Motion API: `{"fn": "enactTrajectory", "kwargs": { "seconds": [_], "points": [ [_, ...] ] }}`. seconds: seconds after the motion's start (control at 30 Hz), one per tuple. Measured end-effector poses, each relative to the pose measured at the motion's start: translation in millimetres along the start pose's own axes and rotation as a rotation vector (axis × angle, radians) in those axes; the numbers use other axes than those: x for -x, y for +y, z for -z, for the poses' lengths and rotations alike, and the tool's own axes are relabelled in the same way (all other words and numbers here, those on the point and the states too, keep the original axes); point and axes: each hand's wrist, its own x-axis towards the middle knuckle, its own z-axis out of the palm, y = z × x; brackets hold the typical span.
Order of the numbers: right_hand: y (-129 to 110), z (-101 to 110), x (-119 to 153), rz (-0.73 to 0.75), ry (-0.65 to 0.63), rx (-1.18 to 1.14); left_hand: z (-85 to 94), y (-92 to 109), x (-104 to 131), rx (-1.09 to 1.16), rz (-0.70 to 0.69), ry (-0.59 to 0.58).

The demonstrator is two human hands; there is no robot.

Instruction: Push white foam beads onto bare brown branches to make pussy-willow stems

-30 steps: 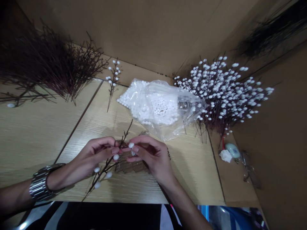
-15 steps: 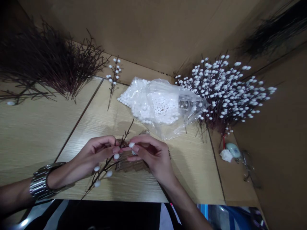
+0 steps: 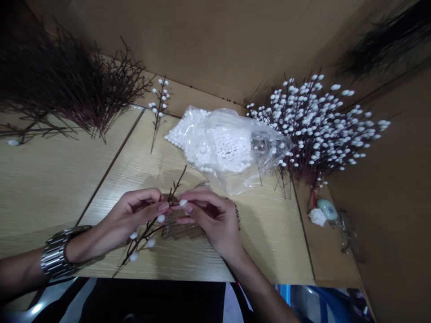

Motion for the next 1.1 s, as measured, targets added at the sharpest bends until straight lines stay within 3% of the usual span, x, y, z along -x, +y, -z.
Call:
{"fn": "enactTrajectory", "kwargs": {
  "seconds": [0.43, 1.1],
  "points": [
    [4.7, -8.0, 4.2, 0.024, 0.105, 0.068, 0.1, -5.6, 0.3, -0.069, 0.009, 0.058],
    [6.1, -10.5, 2.6, 0.043, 0.138, 0.084, -1.4, -9.7, 0.4, -0.042, 0.015, 0.072]
  ]
}}
